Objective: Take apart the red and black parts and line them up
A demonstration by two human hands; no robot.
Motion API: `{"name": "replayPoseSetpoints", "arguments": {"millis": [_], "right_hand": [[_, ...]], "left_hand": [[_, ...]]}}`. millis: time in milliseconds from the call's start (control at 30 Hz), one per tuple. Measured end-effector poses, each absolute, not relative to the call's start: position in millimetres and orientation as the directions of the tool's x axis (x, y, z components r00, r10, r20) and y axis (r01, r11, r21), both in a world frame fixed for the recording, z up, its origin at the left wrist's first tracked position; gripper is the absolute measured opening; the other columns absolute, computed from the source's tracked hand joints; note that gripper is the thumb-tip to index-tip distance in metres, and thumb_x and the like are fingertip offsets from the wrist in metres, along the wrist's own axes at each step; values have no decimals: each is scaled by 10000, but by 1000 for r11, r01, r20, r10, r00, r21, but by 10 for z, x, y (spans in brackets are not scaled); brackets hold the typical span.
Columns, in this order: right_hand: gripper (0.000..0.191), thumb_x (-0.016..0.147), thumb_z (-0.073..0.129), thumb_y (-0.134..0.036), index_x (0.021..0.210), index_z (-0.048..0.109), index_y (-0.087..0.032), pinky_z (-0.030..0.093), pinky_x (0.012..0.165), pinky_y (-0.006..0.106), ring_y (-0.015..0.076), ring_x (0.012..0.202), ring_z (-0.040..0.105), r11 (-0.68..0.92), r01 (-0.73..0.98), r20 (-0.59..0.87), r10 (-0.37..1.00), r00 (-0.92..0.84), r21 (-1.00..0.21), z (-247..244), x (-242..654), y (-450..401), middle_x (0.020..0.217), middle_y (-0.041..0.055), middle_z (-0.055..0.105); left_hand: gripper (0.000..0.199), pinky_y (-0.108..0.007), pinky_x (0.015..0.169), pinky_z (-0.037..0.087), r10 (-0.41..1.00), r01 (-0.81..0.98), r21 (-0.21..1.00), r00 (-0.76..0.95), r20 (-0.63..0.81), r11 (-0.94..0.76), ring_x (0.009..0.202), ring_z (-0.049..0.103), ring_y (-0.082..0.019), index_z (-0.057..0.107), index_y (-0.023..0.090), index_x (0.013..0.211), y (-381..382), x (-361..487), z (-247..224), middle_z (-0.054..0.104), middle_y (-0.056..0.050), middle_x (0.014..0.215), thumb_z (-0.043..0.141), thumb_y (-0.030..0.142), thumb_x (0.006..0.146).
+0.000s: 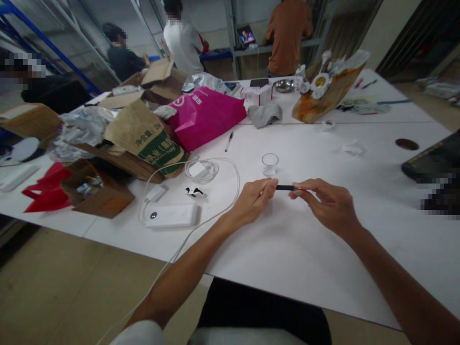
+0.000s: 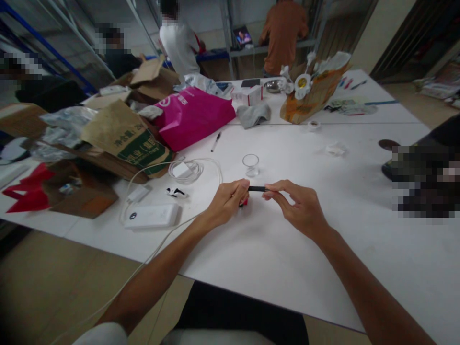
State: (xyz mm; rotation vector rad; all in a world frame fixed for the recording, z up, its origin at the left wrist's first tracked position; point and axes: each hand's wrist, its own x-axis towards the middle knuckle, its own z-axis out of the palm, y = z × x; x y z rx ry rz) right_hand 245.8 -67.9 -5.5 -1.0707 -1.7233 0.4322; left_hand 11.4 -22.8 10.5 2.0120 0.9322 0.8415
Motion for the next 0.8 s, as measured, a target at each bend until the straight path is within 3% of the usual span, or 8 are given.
{"name": "replayPoseSetpoints", "arguments": {"millis": [100,200,300,433,600,800], "right_hand": [[166,1026,790,-387,1172,819,-313,664,722,385,244,830,830,522,482,564,823,-68,-704,-49,2473,-672,933,30,854],[162,1031,786,-362,1182,812,-312,650,750,394,235,818,807,517,457,563,826,-43,-724,-67,2490,-647,939,26,837],[142,1027,789,-336,1165,813,-311,636,791,394,226,843,785,518,453,550,832,-71,-725,-66,2497,-628,959,24,821],[142,1038,768,-343,1167,816,-313,640,801,409,236,876,771,533,422,537,835,-121,-733,-32,2476,-622,1023,40,816],[153,1035,768,-335,1180,820,-331,649,835,448,265,952,761,558,386,562,819,-114,-735,0,2452,-612,1079,68,807],[176,1041,755,-257,1178,819,-346,626,842,451,262,984,750,589,327,576,804,-148,-739,58,2438,-616,1080,63,793]], "left_hand": [[715,-311,701,484,844,295,885,506,175,-360,648,563,-147,584,196,697,-257,146,123,593,-23,663,280,635,1173],[512,-321,781,529,820,275,826,465,334,-493,832,654,-183,744,181,1024,-244,158,128,735,-73,919,490,612,1136],[399,-383,940,561,726,246,712,457,513,-658,1052,685,-236,727,205,1289,-199,150,114,766,-119,1158,726,523,1047],[206,-456,1035,543,665,233,648,479,573,-726,1088,711,-258,788,219,1146,-157,134,92,799,-113,1100,718,396,1069],[199,-410,964,543,739,242,747,502,449,-619,947,718,-224,825,219,1082,-200,132,137,834,-72,991,715,384,1067],[314,-295,726,483,789,115,950,590,171,-291,789,679,-164,795,184,1201,-224,112,220,815,-54,891,650,442,1095]]}}
